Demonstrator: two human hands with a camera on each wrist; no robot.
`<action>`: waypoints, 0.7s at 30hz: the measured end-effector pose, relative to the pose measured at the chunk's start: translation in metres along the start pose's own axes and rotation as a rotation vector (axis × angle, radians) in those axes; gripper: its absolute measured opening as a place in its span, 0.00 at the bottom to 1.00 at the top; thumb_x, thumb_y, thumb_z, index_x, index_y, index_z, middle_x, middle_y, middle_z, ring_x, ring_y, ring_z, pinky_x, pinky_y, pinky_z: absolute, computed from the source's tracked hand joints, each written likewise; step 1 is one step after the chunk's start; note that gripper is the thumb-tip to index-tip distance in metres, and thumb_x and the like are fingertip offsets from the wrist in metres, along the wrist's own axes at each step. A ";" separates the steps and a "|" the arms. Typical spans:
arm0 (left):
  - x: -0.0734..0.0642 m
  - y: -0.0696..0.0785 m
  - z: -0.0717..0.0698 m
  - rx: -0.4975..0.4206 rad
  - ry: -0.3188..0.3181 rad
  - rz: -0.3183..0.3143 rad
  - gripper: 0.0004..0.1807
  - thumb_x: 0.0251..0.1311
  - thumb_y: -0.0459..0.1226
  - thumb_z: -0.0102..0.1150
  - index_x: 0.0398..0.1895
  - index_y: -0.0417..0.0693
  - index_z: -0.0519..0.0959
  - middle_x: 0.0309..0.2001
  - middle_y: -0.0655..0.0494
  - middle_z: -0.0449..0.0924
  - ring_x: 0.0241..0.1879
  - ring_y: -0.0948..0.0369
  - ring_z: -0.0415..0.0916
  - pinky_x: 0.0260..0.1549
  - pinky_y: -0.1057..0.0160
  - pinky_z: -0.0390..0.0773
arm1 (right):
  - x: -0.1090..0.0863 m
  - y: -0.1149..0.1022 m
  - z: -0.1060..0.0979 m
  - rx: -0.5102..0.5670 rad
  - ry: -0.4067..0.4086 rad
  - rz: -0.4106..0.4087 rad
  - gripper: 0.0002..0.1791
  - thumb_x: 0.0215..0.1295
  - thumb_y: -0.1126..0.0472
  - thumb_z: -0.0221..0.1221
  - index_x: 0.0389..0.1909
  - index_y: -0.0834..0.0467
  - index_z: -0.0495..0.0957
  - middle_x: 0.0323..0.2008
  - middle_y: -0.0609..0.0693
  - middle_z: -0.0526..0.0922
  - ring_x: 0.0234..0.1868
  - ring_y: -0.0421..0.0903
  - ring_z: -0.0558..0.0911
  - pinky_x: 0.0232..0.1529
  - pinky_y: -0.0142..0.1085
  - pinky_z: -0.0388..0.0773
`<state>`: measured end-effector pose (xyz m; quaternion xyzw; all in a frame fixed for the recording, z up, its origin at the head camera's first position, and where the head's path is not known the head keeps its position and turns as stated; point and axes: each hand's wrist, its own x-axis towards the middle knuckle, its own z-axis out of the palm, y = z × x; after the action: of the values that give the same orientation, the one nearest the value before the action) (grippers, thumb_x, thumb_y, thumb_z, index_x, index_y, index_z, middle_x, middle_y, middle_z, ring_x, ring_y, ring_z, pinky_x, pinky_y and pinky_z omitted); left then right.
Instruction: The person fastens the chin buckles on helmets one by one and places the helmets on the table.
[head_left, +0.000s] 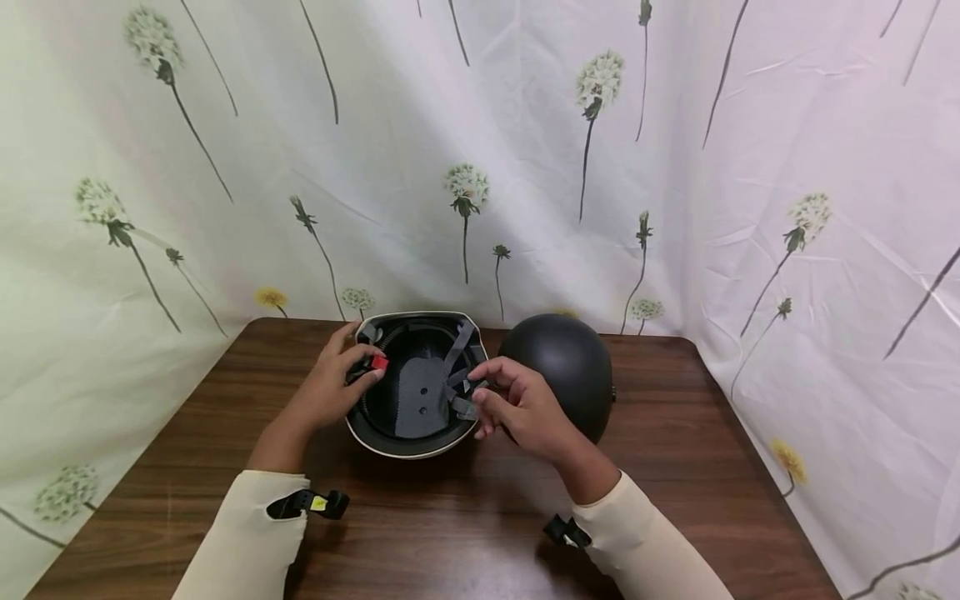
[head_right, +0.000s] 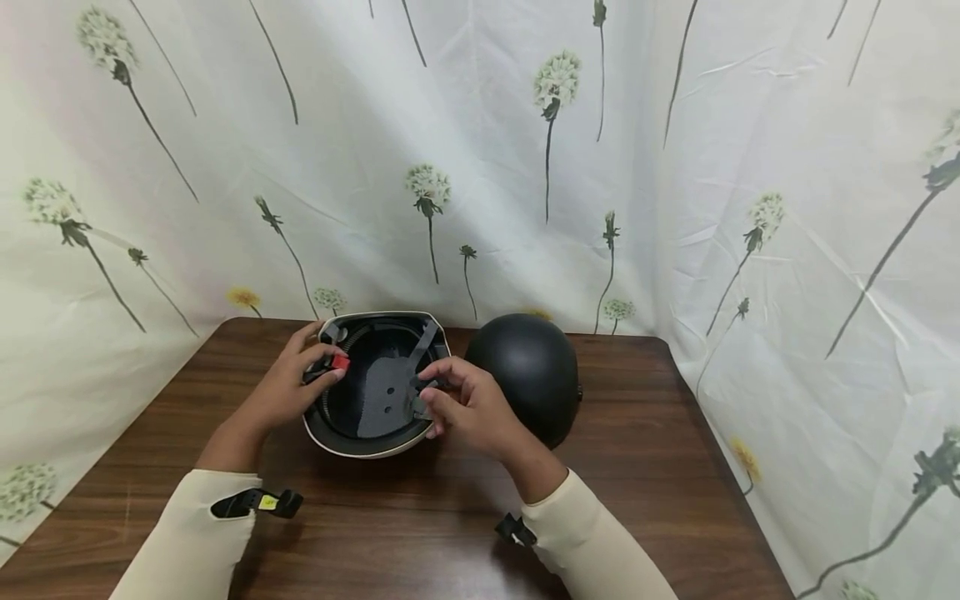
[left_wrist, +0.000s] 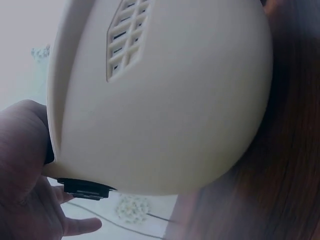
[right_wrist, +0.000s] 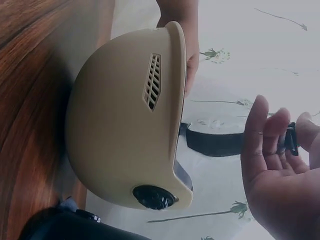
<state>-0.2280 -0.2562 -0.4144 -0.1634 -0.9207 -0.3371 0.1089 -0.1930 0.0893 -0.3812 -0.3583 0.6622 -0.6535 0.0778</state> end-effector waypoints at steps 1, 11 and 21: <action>0.000 0.000 0.001 -0.011 0.012 0.000 0.13 0.73 0.38 0.65 0.56 0.44 0.82 0.83 0.38 0.45 0.79 0.32 0.45 0.66 0.25 0.60 | 0.001 0.000 0.001 -0.008 0.011 0.010 0.16 0.77 0.67 0.60 0.61 0.64 0.73 0.33 0.59 0.79 0.24 0.51 0.82 0.34 0.53 0.87; 0.000 0.003 0.006 -0.134 0.082 -0.027 0.14 0.75 0.38 0.63 0.58 0.43 0.80 0.83 0.39 0.46 0.79 0.32 0.48 0.67 0.24 0.59 | 0.017 0.004 0.007 0.046 0.091 0.155 0.20 0.77 0.64 0.61 0.61 0.63 0.64 0.35 0.56 0.83 0.26 0.51 0.80 0.42 0.46 0.87; 0.001 0.014 0.001 -0.217 0.132 -0.053 0.17 0.76 0.35 0.60 0.62 0.36 0.78 0.80 0.32 0.51 0.79 0.31 0.48 0.70 0.26 0.56 | 0.046 0.016 0.018 0.091 0.132 0.113 0.17 0.72 0.69 0.65 0.59 0.66 0.76 0.40 0.55 0.83 0.32 0.47 0.84 0.41 0.41 0.87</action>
<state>-0.2238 -0.2449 -0.4069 -0.1272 -0.8736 -0.4476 0.1422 -0.2221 0.0463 -0.3815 -0.2726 0.6544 -0.6999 0.0868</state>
